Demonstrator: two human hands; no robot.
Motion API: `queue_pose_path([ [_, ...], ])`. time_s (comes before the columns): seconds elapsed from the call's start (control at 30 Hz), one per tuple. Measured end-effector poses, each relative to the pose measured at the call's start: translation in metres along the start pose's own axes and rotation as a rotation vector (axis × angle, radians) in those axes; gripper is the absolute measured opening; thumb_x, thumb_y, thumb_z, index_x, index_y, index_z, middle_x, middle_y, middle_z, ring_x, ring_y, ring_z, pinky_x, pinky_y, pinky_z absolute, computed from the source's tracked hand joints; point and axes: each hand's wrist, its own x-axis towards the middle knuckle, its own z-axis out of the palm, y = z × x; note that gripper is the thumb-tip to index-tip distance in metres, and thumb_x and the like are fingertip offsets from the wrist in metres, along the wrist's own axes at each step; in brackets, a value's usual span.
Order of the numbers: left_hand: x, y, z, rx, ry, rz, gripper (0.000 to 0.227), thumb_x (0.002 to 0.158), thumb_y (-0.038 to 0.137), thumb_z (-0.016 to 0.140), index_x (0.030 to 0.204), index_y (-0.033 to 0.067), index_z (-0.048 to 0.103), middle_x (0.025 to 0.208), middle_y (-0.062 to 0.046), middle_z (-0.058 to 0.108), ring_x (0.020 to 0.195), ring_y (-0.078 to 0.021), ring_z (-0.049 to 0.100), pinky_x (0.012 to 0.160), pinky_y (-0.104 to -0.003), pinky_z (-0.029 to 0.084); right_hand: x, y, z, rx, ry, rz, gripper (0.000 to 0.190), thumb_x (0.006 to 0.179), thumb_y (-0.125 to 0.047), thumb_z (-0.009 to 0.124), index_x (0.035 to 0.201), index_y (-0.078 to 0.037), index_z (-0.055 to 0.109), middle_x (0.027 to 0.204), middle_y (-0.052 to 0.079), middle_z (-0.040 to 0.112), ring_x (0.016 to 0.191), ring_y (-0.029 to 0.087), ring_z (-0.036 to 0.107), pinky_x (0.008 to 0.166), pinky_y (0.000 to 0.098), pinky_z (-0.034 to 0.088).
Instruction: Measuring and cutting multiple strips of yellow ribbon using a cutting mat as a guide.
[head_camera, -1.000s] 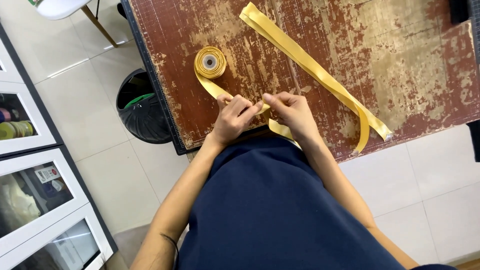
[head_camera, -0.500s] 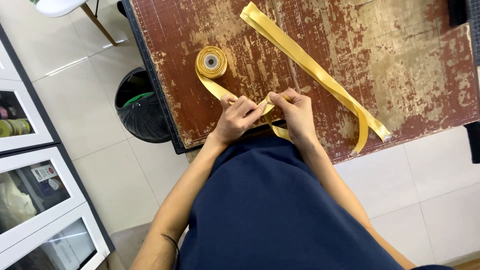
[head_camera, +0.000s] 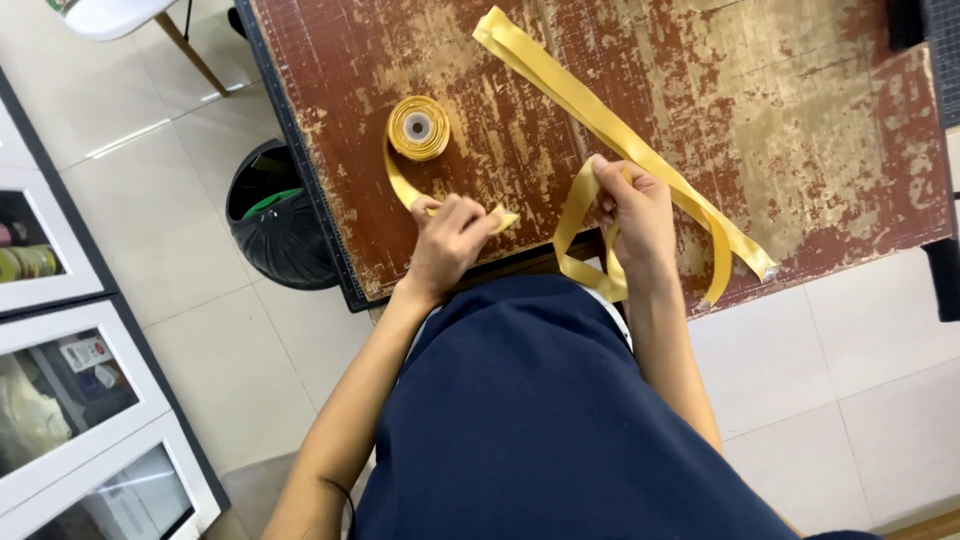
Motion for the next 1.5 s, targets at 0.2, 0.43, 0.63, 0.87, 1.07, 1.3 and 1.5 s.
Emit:
queue_pose_path([
  [0.2, 0.080, 0.032, -0.044, -0.573, -0.610, -0.591, 0.101, 0.067, 0.008, 0.078, 0.157, 0.0154, 0.032, 0.150, -0.019, 0.030, 0.134, -0.0428, 0.037, 0.105, -0.058, 0.017, -0.016, -0.041, -0.011, 0.030, -0.191, 0.032, 0.021, 0.095, -0.012, 0.073, 0.080, -0.005, 0.061, 0.064, -0.006, 0.038, 0.054, 0.002, 0.038, 0.049, 0.0152, 0.030],
  [0.43, 0.129, 0.049, -0.020, -1.068, -0.374, -0.633, 0.053, 0.092, 0.030, 0.079, 0.138, 0.0188, 0.055, 0.097, -0.003, 0.075, 0.088, -0.0140, 0.073, 0.086, -0.031, 0.056, -0.049, -0.089, -0.009, -0.222, -0.269, -0.108, 0.019, 0.088, -0.012, 0.078, 0.100, -0.002, 0.068, 0.078, 0.001, 0.055, 0.067, 0.001, 0.047, 0.058, 0.0157, 0.042],
  [0.63, 0.142, 0.028, -0.009, -0.966, -0.250, -0.846, 0.023, 0.097, 0.018, 0.068, 0.118, 0.0094, 0.065, 0.101, -0.006, 0.070, 0.090, -0.0169, 0.068, 0.084, -0.029, 0.058, -0.041, -0.101, -0.064, 0.016, 0.035, -0.137, 0.034, 0.094, -0.018, 0.063, 0.127, -0.013, 0.055, 0.077, -0.005, 0.048, 0.066, 0.005, 0.044, 0.063, 0.0188, 0.039],
  [0.87, 0.126, -0.047, 0.061, -0.919, 0.112, -1.349, 0.023, 0.088, 0.000, 0.071, 0.110, 0.0035, 0.064, 0.109, -0.010, 0.070, 0.095, -0.0168, 0.067, 0.079, -0.024, 0.062, -0.013, -0.063, -0.165, 0.682, 0.584, -0.142, 0.047, 0.077, -0.028, 0.048, 0.115, -0.009, 0.068, 0.071, -0.001, 0.047, 0.060, 0.013, 0.040, 0.059, 0.0271, 0.029],
  [1.07, 0.132, -0.061, 0.090, -0.992, 0.207, -1.583, 0.027, 0.086, -0.003, 0.074, 0.110, -0.0024, 0.060, 0.103, -0.014, 0.068, 0.082, -0.0193, 0.071, 0.065, -0.025, 0.067, 0.045, 0.056, -0.277, 0.958, 0.898, -0.137, 0.030, 0.094, 0.011, 0.061, 0.115, -0.009, 0.069, 0.091, 0.009, 0.069, 0.077, 0.019, 0.064, 0.074, 0.0330, 0.049],
  [1.3, 0.119, -0.095, 0.107, -0.364, -0.007, -1.061, 0.026, 0.081, 0.007, 0.082, 0.098, 0.0125, 0.064, 0.087, 0.000, 0.074, 0.076, -0.0096, 0.071, 0.071, -0.025, 0.061, -0.014, 0.012, -0.189, 0.095, 0.954, -0.045, 0.026, 0.081, 0.001, 0.077, 0.103, -0.010, 0.070, 0.085, -0.004, 0.065, 0.071, 0.007, 0.068, 0.056, 0.0161, 0.047],
  [1.5, 0.130, -0.105, 0.112, -0.355, -0.008, -0.991, 0.020, 0.082, 0.010, 0.082, 0.094, 0.0109, 0.067, 0.087, -0.001, 0.074, 0.077, -0.0104, 0.072, 0.067, -0.024, 0.062, -0.007, 0.014, -0.187, 0.314, 0.931, -0.217, 0.016, 0.087, 0.002, 0.080, 0.095, -0.007, 0.069, 0.086, 0.005, 0.073, 0.058, 0.009, 0.060, 0.049, 0.0199, 0.044],
])
